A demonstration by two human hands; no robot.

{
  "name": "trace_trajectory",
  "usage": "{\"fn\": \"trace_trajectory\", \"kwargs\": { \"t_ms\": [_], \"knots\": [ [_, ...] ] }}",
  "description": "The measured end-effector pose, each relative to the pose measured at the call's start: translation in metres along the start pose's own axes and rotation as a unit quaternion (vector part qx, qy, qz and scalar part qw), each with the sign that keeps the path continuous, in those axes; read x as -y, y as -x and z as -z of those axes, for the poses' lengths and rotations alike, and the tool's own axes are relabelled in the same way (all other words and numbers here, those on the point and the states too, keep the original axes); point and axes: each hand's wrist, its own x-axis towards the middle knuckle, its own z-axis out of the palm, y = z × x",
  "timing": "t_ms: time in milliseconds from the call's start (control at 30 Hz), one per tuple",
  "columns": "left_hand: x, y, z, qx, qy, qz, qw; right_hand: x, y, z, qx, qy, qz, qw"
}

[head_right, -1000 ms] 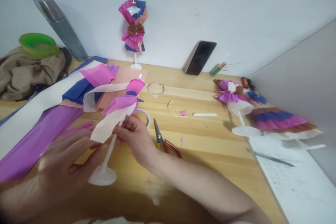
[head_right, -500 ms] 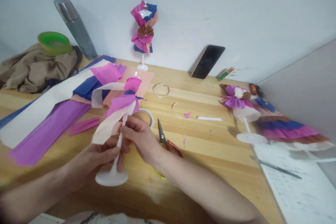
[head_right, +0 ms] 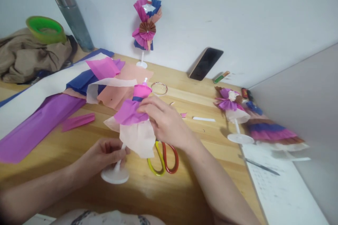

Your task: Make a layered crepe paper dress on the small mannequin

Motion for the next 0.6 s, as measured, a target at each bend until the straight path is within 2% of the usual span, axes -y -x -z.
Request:
{"fn": "trace_trajectory", "kwargs": {
  "t_ms": [167,233,433,600],
  "knots": [
    [-0.002,0.002,0.001,0.007,0.021,0.007,1.0,-0.007,0.005,-0.006,-0.058,0.014,0.071,0.996],
    [-0.005,0.004,0.001,0.01,0.038,0.009,0.999,-0.011,0.009,-0.007,-0.084,0.023,0.074,0.993],
    [-0.012,0.012,-0.005,0.011,0.067,0.009,0.998,-0.009,0.008,-0.012,-0.162,-0.017,-0.059,0.985],
    [-0.017,0.017,-0.007,0.028,0.099,-0.004,0.995,-0.007,0.005,-0.018,-0.167,-0.083,-0.079,0.979]
  ]
}}
